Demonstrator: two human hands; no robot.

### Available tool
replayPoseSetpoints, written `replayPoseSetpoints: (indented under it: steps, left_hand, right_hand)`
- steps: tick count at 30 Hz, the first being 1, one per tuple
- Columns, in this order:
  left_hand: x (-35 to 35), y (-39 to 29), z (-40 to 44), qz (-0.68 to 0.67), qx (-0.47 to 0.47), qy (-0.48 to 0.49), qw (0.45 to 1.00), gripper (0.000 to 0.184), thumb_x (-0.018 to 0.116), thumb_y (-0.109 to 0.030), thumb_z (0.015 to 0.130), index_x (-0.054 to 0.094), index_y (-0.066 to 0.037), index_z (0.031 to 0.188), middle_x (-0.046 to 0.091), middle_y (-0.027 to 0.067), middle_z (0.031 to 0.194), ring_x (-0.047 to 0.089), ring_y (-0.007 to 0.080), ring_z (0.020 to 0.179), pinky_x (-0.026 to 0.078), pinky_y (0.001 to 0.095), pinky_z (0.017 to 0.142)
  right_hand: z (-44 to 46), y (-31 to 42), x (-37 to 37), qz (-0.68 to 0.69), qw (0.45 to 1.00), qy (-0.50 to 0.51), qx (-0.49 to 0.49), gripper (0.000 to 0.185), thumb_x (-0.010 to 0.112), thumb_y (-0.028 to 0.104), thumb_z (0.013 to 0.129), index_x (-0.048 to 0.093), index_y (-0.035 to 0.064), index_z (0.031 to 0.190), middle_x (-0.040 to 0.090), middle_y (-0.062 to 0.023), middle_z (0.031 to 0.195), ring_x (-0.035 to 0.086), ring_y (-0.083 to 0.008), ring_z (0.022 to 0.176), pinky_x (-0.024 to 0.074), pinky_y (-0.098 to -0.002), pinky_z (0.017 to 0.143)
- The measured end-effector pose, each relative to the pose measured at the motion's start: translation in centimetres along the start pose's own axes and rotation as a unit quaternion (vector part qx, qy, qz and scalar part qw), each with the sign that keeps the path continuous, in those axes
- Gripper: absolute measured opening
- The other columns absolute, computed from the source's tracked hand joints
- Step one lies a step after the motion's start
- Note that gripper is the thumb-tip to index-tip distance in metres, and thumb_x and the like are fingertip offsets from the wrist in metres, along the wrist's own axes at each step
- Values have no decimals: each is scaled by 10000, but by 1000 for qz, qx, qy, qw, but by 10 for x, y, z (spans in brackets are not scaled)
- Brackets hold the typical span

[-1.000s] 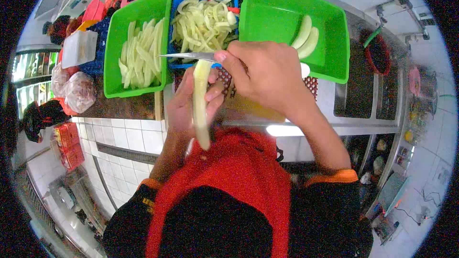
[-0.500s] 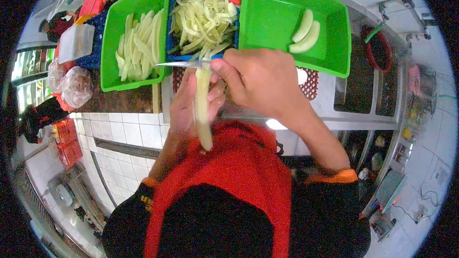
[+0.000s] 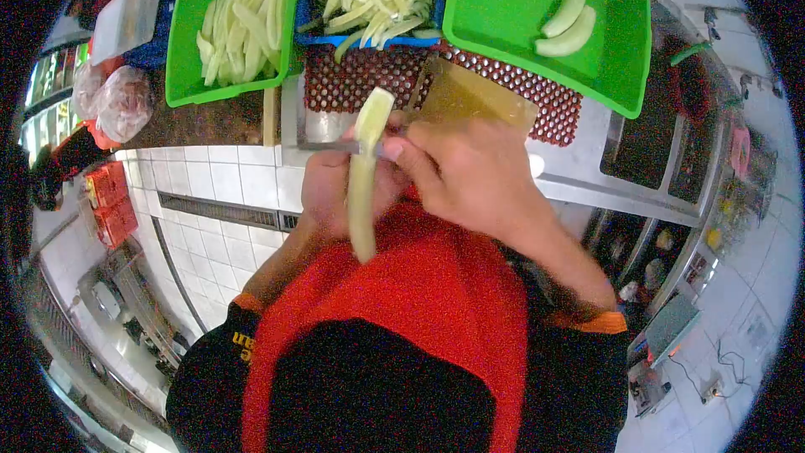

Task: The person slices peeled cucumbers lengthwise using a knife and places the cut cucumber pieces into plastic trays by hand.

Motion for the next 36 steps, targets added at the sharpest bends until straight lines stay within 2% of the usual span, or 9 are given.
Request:
replayPoseSetpoints:
  steps: [5, 8, 11, 17, 19, 22, 30, 32, 36]
  left_hand:
    - [8, 0, 0, -18, 17, -21, 999, 263, 393, -239, 984, 506, -77, 1158, 563, 45, 1001, 551, 171, 878, 473, 350, 832]
    - [-5, -2, 1, -28, -20, -2, 999, 289, 376, -265, 995, 506, -72, 1166, 545, 63, 998, 554, 180, 864, 494, 323, 756]
    - [-6, -5, -3, 76, -37, 30, 996, 331, 362, -320, 998, 506, -70, 1160, 522, 84, 1002, 552, 194, 841, 500, 312, 702]
    - [10, 0, 4, -4, -29, 26, 999, 406, 325, -430, 996, 479, -94, 1164, 481, 46, 937, 451, 172, 853, 397, 327, 778]
    - [9, 4, 5, -40, -62, 117, 990, 413, 323, -453, 993, 463, -104, 1163, 445, 12, 882, 389, 159, 825, 335, 323, 792]
    - [6, 8, 7, -27, -78, 93, 992, 417, 327, -469, 990, 447, -102, 1148, 411, -8, 844, 363, 147, 783, 326, 311, 776]
    - [13, -6, 23, 0, -59, 77, 995, 405, 337, -463, 990, 441, -96, 1126, 394, -16, 814, 362, 140, 733, 330, 283, 754]
    - [17, -19, 37, -30, -47, 139, 989, 391, 346, -451, 991, 441, -94, 1118, 396, -16, 811, 355, 138, 684, 334, 290, 739]
    - [33, -34, 46, 24, -58, 143, 988, 365, 375, -428, 988, 445, -85, 1092, 413, -15, 794, 362, 136, 661, 355, 303, 692]
  right_hand:
    - [-1, 5, -1, 13, 1000, 21, -1, 274, 588, 262, 894, 606, 65, 705, 550, -151, 594, 553, -359, 551, 405, -438, 490]
    - [-10, 13, 3, 31, 997, 71, -9, 255, 597, 257, 883, 614, 64, 717, 570, -152, 628, 567, -361, 582, 416, -434, 508]
    - [-17, 18, 11, 88, 985, 146, -33, 235, 610, 248, 867, 615, 60, 727, 585, -149, 650, 579, -363, 603, 428, -432, 528]
    - [-15, 18, 10, 92, 981, 165, -48, 229, 598, 262, 873, 634, 67, 758, 587, -152, 648, 581, -368, 612, 429, -440, 538]
    - [-15, 20, 10, 94, 958, 267, -40, 252, 581, 292, 889, 647, 75, 777, 568, -154, 620, 574, -367, 605, 420, -443, 532]
    - [-13, 12, 11, 133, 942, 301, -69, 271, 566, 306, 901, 647, 74, 787, 543, -158, 590, 567, -357, 583, 411, -444, 522]
    - [4, 3, 22, 218, 931, 284, -73, 275, 549, 261, 925, 626, 39, 782, 532, -151, 616, 541, -290, 584, 408, -386, 554]
    - [11, 1, 21, 211, 931, 296, -30, 269, 542, 224, 939, 616, 20, 779, 523, -125, 625, 521, -241, 595, 404, -359, 573]
    - [23, -9, 22, 256, 924, 277, -57, 257, 553, 211, 935, 606, 18, 775, 502, -107, 607, 487, -238, 577, 401, -351, 569]
Point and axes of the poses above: each hand's wrist, its own z-axis towards the middle knuckle, its own x-axis out of the palm, y = z × x, the point moved 3 cm from there along z, towards the middle knuckle
